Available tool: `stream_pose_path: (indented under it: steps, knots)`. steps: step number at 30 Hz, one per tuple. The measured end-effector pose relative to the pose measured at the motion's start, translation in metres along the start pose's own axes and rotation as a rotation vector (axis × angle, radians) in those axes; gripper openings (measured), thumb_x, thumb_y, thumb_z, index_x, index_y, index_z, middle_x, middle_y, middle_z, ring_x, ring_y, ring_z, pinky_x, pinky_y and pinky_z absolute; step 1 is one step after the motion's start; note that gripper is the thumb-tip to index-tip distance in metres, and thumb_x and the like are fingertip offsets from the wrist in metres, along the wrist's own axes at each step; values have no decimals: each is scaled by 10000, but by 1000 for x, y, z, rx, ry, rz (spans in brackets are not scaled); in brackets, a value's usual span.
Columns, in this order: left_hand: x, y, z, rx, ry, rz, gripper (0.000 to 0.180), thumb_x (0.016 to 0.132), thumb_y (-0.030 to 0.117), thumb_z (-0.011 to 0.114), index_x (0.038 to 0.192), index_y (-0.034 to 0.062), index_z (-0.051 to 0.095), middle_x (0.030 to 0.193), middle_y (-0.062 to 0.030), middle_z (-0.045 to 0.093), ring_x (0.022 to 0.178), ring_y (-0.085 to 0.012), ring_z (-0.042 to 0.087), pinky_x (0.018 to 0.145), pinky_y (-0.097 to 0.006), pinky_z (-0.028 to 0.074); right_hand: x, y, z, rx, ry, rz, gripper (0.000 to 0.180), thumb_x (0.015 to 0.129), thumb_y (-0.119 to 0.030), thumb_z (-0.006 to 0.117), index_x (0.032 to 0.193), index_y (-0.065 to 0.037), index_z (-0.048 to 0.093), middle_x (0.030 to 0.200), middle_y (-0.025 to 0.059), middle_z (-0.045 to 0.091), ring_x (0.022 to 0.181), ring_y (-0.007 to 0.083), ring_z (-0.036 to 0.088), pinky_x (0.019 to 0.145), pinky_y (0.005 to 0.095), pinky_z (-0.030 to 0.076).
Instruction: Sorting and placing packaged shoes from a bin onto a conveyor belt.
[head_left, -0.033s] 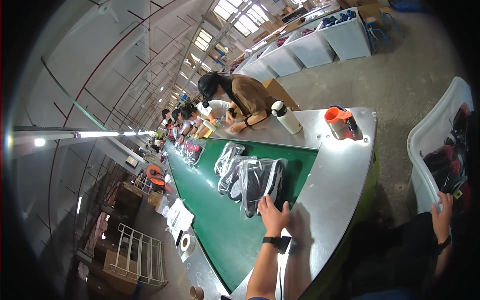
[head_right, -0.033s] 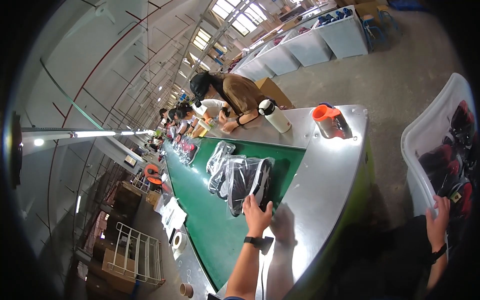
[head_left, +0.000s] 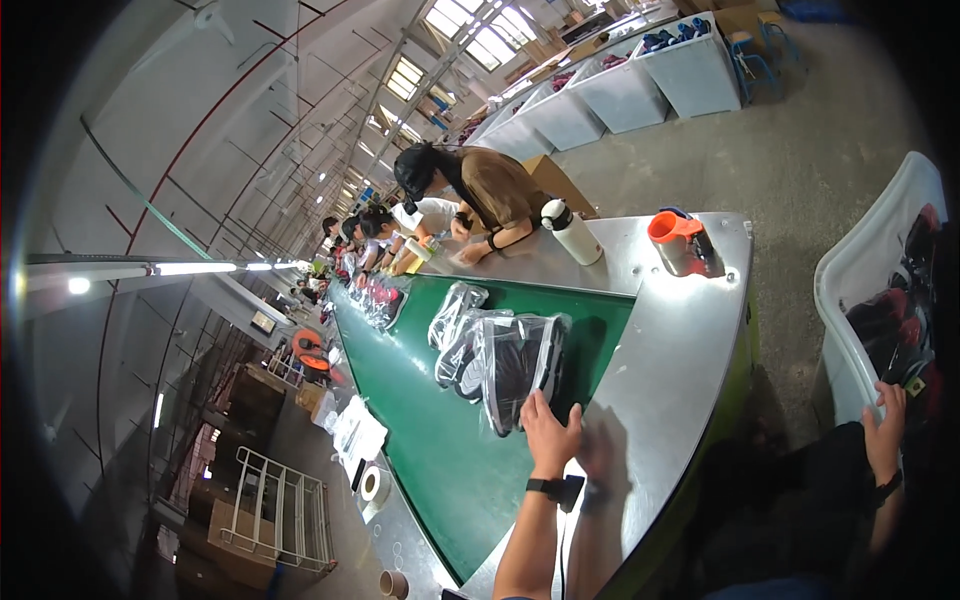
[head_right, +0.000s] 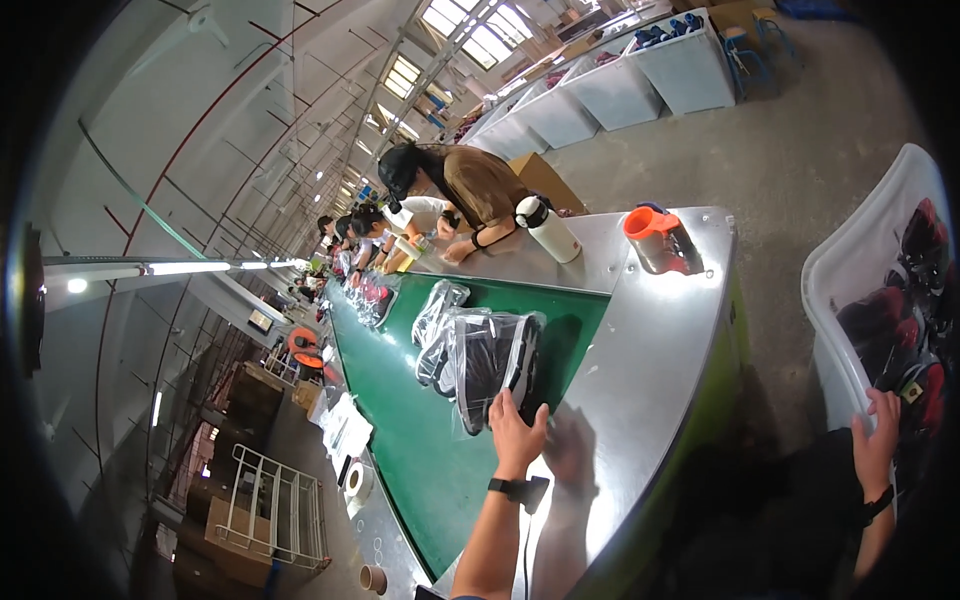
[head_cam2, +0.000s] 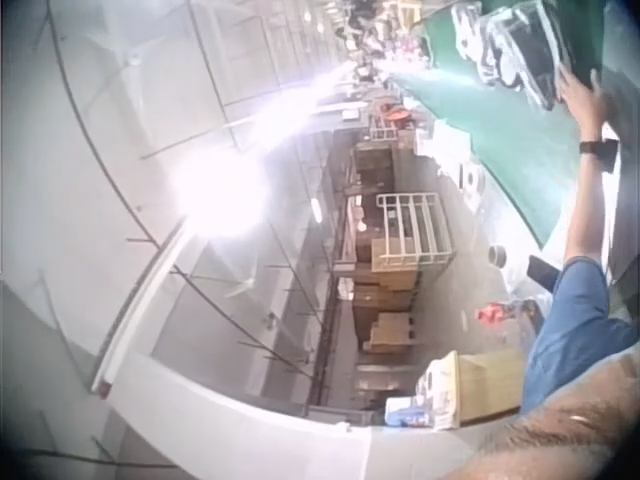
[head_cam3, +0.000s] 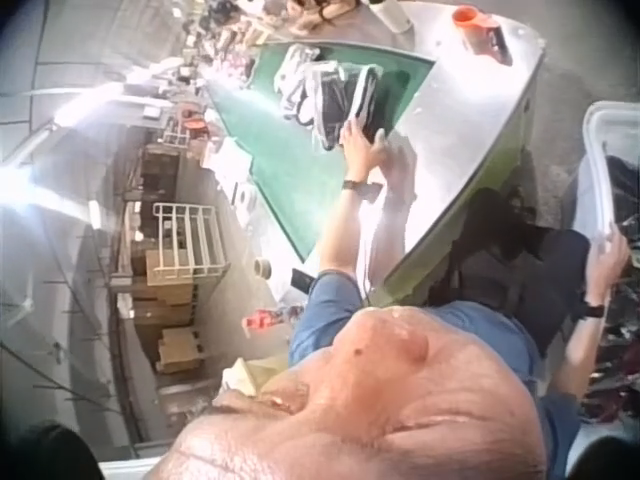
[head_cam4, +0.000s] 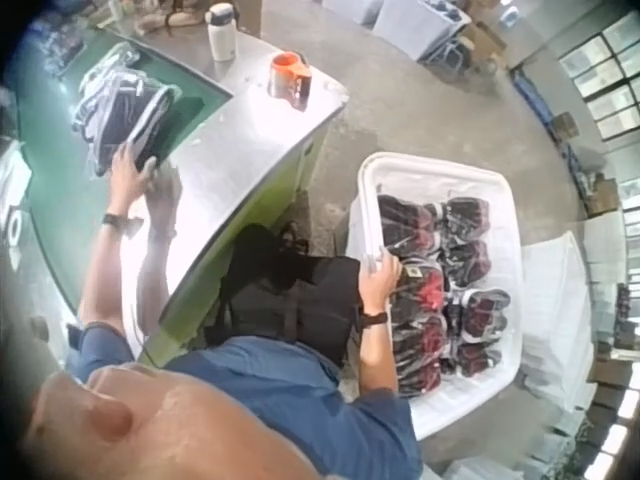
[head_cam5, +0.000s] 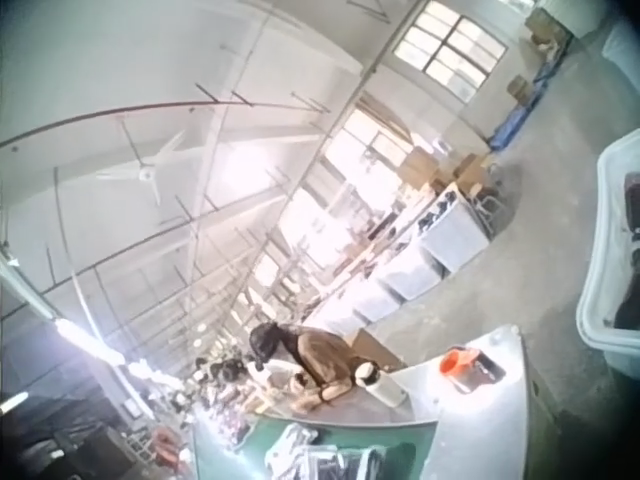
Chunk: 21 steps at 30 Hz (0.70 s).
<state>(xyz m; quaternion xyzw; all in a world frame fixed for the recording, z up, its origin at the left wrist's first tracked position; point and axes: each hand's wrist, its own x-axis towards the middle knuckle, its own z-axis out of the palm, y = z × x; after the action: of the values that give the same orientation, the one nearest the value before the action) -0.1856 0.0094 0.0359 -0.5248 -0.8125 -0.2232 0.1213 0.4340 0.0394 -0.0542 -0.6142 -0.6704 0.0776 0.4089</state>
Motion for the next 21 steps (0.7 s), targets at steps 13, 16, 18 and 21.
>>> stream_pose_path:
  steps: [13,16,18,21]
  knots:
    - [-31,45,40,-2265,120,-909,1146,742,634,838,1442,-80,278,1477,-252,426,1331,-398,503,1126,-518,456,3,-17,-6,29,-16,-5,373,791,-13,655,1155,-10,573,947,134,439,957,326,474,906,427,404]
    - [-7,48,44,-2167,199,-1089,1024,738,689,822,1433,63,406,1417,-185,446,1251,-347,485,1101,-490,426,0,-18,-10,-3,-8,-10,384,782,-7,662,1158,-12,583,941,132,459,954,325,480,902,419,407]
    - [10,45,37,-2030,250,-1124,963,752,697,807,1411,89,457,1340,-138,507,1159,-309,515,1013,-451,465,4,-22,-12,2,-4,-36,376,784,-10,669,1152,-15,596,926,129,479,942,326,490,894,412,413]
    - [33,13,54,-1879,284,-1082,832,823,623,796,1363,53,520,1209,-71,625,1002,-257,616,864,-399,547,8,-28,-11,-10,6,-46,363,778,-22,686,1132,-26,607,913,121,485,941,327,502,879,418,419]
